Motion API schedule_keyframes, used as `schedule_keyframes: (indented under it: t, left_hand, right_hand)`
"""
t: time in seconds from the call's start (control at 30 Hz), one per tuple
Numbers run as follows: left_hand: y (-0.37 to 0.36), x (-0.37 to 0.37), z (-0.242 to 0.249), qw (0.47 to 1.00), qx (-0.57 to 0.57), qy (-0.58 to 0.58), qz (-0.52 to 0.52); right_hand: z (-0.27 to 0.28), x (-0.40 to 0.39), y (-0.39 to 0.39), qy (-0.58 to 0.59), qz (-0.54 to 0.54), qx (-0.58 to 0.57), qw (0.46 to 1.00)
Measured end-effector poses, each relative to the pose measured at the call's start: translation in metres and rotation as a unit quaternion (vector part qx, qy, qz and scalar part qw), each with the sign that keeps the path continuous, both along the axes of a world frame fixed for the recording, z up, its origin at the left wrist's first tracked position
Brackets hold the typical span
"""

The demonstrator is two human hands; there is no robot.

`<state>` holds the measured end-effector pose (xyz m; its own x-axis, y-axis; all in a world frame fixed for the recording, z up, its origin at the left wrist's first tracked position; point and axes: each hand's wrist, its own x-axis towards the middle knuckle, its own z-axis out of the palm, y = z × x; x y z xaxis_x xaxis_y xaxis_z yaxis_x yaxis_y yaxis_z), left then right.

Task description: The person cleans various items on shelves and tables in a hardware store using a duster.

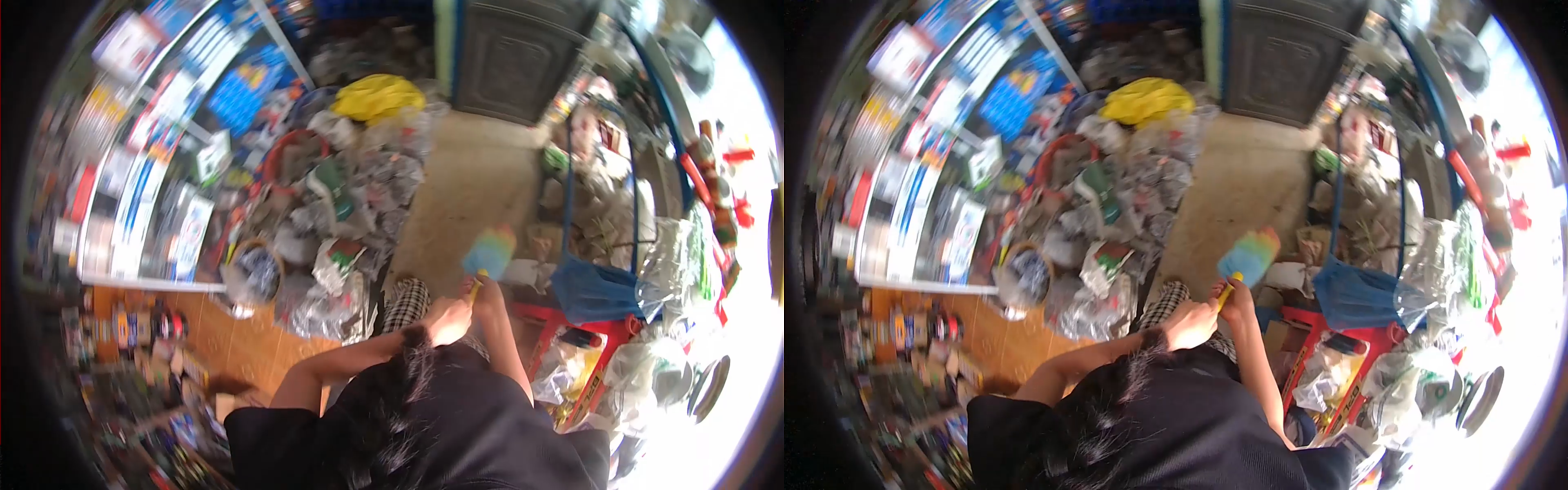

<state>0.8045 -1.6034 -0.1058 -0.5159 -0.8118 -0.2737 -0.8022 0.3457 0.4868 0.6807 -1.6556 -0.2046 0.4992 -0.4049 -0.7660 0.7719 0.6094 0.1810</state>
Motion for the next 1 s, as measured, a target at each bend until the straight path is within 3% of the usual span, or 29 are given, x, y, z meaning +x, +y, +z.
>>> schedule_keyframes:
  t: [0.07,0.13,0.2,0.27,0.3,0.33,0.37,0.4,0.47,0.53,0.6,0.63,0.67,0.73,0.8,0.87,1.0]
  left_hand:
    - [-0.033,-0.005,0.009,0.998,0.019,0.010,-0.061]
    - [-0.075,-0.001,0.018,0.990,0.091,0.023,-0.106]
    - [-0.132,0.022,-0.002,0.916,0.270,0.238,-0.175]
    - [-0.202,0.049,-0.005,0.924,0.332,0.148,-0.121]
    - [-0.236,0.069,-0.015,0.947,0.278,0.144,-0.072]
    - [-0.278,0.087,-0.027,0.966,0.214,0.144,-0.023]
    - [-0.314,0.100,-0.030,0.994,0.103,-0.039,-0.005]
    - [-0.343,0.114,-0.036,0.976,-0.015,-0.216,0.020]
    - [-0.398,0.144,-0.055,0.957,-0.064,-0.281,0.025]
    - [-0.438,0.155,-0.076,0.965,0.000,-0.259,-0.032]
    - [-0.458,0.152,-0.105,0.954,0.113,-0.261,-0.093]
    - [-0.462,0.154,-0.136,0.937,0.224,-0.236,-0.124]
    - [-0.458,0.156,-0.173,0.931,0.251,-0.191,-0.182]
    - [-0.447,0.140,-0.193,0.882,0.356,-0.213,-0.223]
    - [-0.436,0.125,-0.196,0.836,0.403,-0.328,-0.178]
    - [-0.442,0.109,-0.185,0.843,0.389,-0.294,-0.227]
    - [-0.502,0.095,-0.153,0.845,0.424,-0.116,-0.305]
  right_hand:
    - [-0.024,-0.017,-0.029,-0.195,-0.062,-0.043,0.978]
    - [-0.020,-0.035,-0.061,-0.135,-0.087,-0.040,0.986]
    - [-0.020,-0.048,-0.092,-0.063,-0.097,-0.041,0.992]
    - [-0.025,-0.062,-0.117,0.026,-0.095,-0.043,0.994]
    - [-0.032,-0.061,-0.127,0.160,-0.070,-0.058,0.983]
    - [-0.026,-0.058,-0.140,0.274,-0.041,-0.077,0.958]
    - [-0.015,-0.056,-0.154,0.388,-0.009,-0.092,0.917]
    - [-0.009,-0.057,-0.164,0.495,0.030,-0.097,0.863]
    - [-0.020,-0.068,-0.182,0.616,0.047,-0.107,0.779]
    - [0.005,-0.071,-0.198,0.729,0.056,-0.134,0.668]
    - [0.017,-0.065,-0.199,0.791,0.044,-0.135,0.595]
    - [0.022,-0.061,-0.201,0.820,0.036,-0.137,0.555]
    - [0.027,-0.059,-0.205,0.847,0.029,-0.141,0.511]
    - [0.041,-0.055,-0.206,0.843,0.063,-0.089,0.527]
    - [0.041,-0.051,-0.206,0.838,0.079,-0.053,0.538]
    - [0.031,-0.050,-0.206,0.837,0.073,-0.033,0.542]
    - [0.027,-0.049,-0.241,0.830,0.027,-0.007,0.557]
